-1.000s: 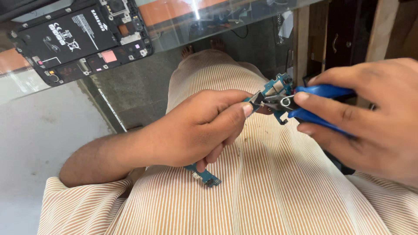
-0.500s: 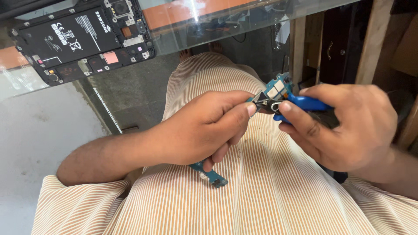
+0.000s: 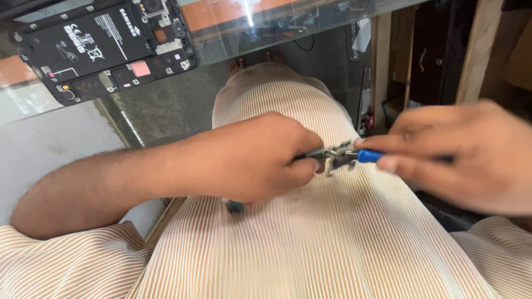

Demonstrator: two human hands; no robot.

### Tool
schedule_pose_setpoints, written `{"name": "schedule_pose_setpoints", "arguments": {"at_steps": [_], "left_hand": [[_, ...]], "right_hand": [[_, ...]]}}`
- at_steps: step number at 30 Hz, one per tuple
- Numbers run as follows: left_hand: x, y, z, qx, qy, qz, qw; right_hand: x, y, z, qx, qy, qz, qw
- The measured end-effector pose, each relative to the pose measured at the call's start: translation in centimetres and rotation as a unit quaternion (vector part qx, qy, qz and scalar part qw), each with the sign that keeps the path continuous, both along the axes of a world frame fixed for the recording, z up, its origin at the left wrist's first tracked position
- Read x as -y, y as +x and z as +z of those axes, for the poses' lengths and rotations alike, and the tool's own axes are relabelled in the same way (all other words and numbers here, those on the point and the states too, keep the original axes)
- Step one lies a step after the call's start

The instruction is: The person pries open a smartphone at a glass workbench, removes the back cover and battery, then lifts out the internal midframe and board assembly. They hold the board assembly and use blue-handled pliers to grip and work on a small component, then set the parts on the bench and stand up.

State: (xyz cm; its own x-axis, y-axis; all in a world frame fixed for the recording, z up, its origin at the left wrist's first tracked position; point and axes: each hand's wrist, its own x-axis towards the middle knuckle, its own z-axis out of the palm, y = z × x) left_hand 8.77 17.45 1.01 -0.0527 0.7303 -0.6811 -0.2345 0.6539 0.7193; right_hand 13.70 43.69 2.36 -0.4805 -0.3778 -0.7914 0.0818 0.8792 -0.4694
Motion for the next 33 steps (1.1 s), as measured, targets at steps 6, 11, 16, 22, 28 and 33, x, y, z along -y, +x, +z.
{"name": "schedule_pose_setpoints", "arguments": {"at_steps": [6, 11, 16, 22, 28, 33], "left_hand": [[-0.8, -0.5, 0.1, -0.112, 0.026, -0.126, 0.985], [1.1, -2.0, 0.0, -0.041, 0.069, -0.102, 0.992], [3.2, -2.5, -1.5, 0.161, 0.363, 0.257, 0.881], [1.1, 3.0, -3.2, -0.077, 0.311, 0.385, 0.866], [1.6, 4.0, -4.5, -0.285, 0.177, 0.373, 0.865], [1.8, 4.1, -3.9, -0.430, 0.177, 0.323, 0.824]], "right_hand": [[-2.4, -1.6, -1.8, 0.193, 0.019, -0.153, 0.969], [-5.0, 0.3, -2.6, 0.123, -0.173, -0.206, 0.955], [-6.9, 1.6, -3.7, 0.152, -0.433, -0.378, 0.804], [-1.3, 5.1, -6.6, 0.080, -0.514, -0.506, 0.689], [2.2, 5.3, -7.2, -0.228, -0.368, -0.322, 0.842], [2.3, 4.3, -6.3, -0.232, -0.356, -0.274, 0.863]]}}
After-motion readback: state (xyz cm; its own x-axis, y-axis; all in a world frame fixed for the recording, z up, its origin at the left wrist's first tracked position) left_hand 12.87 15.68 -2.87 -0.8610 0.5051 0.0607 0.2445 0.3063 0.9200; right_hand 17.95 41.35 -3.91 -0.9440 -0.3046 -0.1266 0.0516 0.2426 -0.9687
